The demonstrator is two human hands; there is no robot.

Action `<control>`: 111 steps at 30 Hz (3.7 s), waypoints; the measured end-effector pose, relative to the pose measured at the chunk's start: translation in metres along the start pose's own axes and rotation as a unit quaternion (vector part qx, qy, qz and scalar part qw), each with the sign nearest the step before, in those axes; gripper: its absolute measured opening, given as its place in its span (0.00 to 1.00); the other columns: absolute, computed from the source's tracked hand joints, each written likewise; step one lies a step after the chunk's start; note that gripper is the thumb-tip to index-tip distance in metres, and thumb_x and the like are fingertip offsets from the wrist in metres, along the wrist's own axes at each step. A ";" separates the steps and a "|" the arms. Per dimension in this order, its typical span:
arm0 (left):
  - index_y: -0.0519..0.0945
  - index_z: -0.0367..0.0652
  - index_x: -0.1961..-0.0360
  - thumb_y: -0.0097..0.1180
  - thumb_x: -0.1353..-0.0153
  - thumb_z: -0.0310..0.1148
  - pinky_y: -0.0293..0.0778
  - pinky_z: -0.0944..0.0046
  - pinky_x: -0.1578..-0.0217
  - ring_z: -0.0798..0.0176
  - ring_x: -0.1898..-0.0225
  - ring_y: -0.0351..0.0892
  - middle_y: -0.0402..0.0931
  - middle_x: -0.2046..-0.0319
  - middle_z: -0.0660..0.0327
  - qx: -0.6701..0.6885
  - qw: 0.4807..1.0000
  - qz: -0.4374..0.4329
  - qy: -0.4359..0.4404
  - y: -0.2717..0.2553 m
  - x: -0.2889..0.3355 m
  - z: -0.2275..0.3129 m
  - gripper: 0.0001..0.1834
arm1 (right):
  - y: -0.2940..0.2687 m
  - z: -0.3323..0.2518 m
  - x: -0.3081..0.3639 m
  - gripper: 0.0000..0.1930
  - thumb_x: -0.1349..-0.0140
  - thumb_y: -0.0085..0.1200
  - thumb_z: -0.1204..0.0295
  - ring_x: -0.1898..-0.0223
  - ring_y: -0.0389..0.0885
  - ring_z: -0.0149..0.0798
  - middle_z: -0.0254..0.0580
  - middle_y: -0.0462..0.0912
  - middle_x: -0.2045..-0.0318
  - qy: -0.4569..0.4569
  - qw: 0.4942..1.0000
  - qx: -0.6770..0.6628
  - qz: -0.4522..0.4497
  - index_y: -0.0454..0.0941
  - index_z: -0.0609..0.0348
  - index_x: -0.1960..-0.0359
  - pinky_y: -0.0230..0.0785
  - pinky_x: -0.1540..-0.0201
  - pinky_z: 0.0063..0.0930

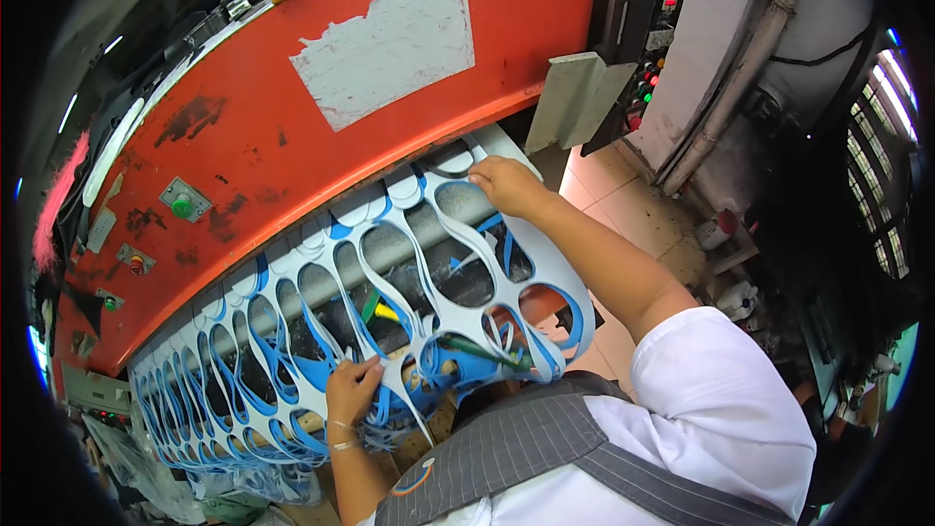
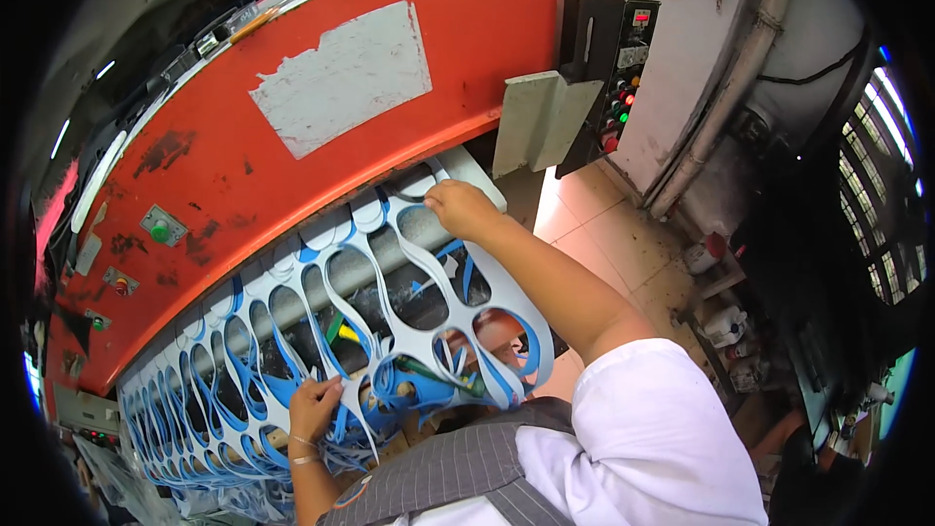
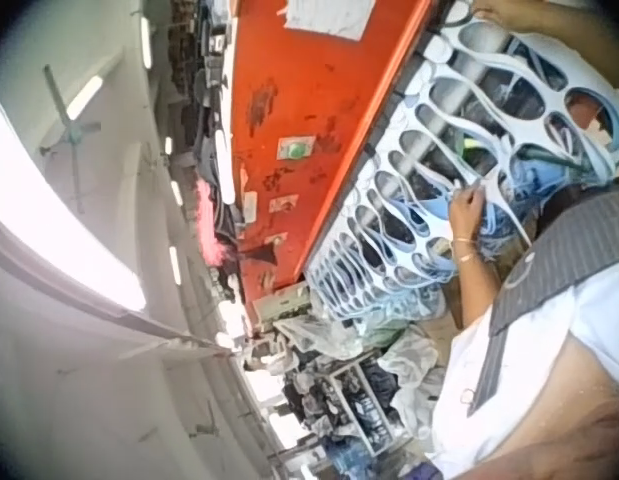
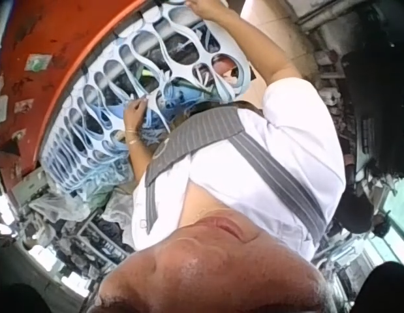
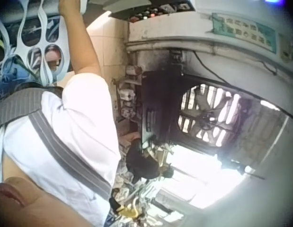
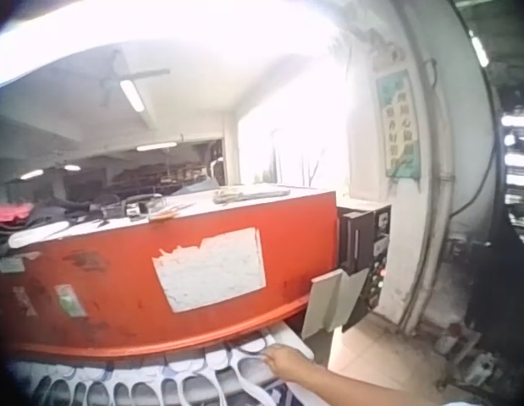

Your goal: Cutting shoe sole components from a sheet of foam material using a hydraulic die-cutting machine.

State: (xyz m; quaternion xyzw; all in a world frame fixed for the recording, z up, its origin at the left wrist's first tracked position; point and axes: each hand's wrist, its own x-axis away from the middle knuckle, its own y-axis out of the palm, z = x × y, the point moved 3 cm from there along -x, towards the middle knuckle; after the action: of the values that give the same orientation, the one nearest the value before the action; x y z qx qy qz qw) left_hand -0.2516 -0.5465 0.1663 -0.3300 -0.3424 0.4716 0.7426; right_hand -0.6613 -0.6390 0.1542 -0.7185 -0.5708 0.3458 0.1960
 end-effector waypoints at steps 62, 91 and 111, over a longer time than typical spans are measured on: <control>0.80 0.44 0.58 0.63 0.52 0.60 0.60 0.45 0.43 0.43 0.44 0.66 0.71 0.47 0.51 -0.002 0.918 -0.114 0.380 0.142 -0.088 0.105 0.30 | -0.018 0.101 0.205 0.09 0.44 0.60 0.77 0.68 0.79 0.37 0.44 0.78 0.69 0.206 0.976 -0.044 -0.045 0.79 0.65 0.62 0.71 0.65 0.28; 0.77 0.48 0.51 0.65 0.61 0.27 0.64 0.50 0.44 0.49 0.47 0.72 0.74 0.51 0.54 -0.045 0.960 -0.016 0.275 0.108 -0.055 0.104 0.30 | -0.061 0.005 0.239 0.08 0.39 0.54 0.72 0.64 0.81 0.49 0.50 0.81 0.69 0.080 0.984 0.149 -0.048 0.81 0.59 0.61 0.72 0.61 0.35; 0.80 0.45 0.58 0.66 0.55 0.46 0.67 0.52 0.50 0.49 0.51 0.72 0.75 0.54 0.56 -0.089 0.956 0.047 0.276 0.088 0.075 -0.049 0.24 | 0.115 -0.111 0.293 0.19 0.51 0.57 0.66 0.66 0.83 0.46 0.47 0.84 0.71 -0.083 0.938 0.260 -0.214 0.75 0.58 0.57 0.68 0.59 0.42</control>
State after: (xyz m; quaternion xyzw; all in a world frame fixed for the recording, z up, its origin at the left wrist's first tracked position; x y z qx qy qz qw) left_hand -0.2285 -0.4557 0.0829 -0.5277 -0.1493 0.3641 0.7528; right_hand -0.4710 -0.3773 0.0721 -0.4726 -0.6155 0.4905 0.3966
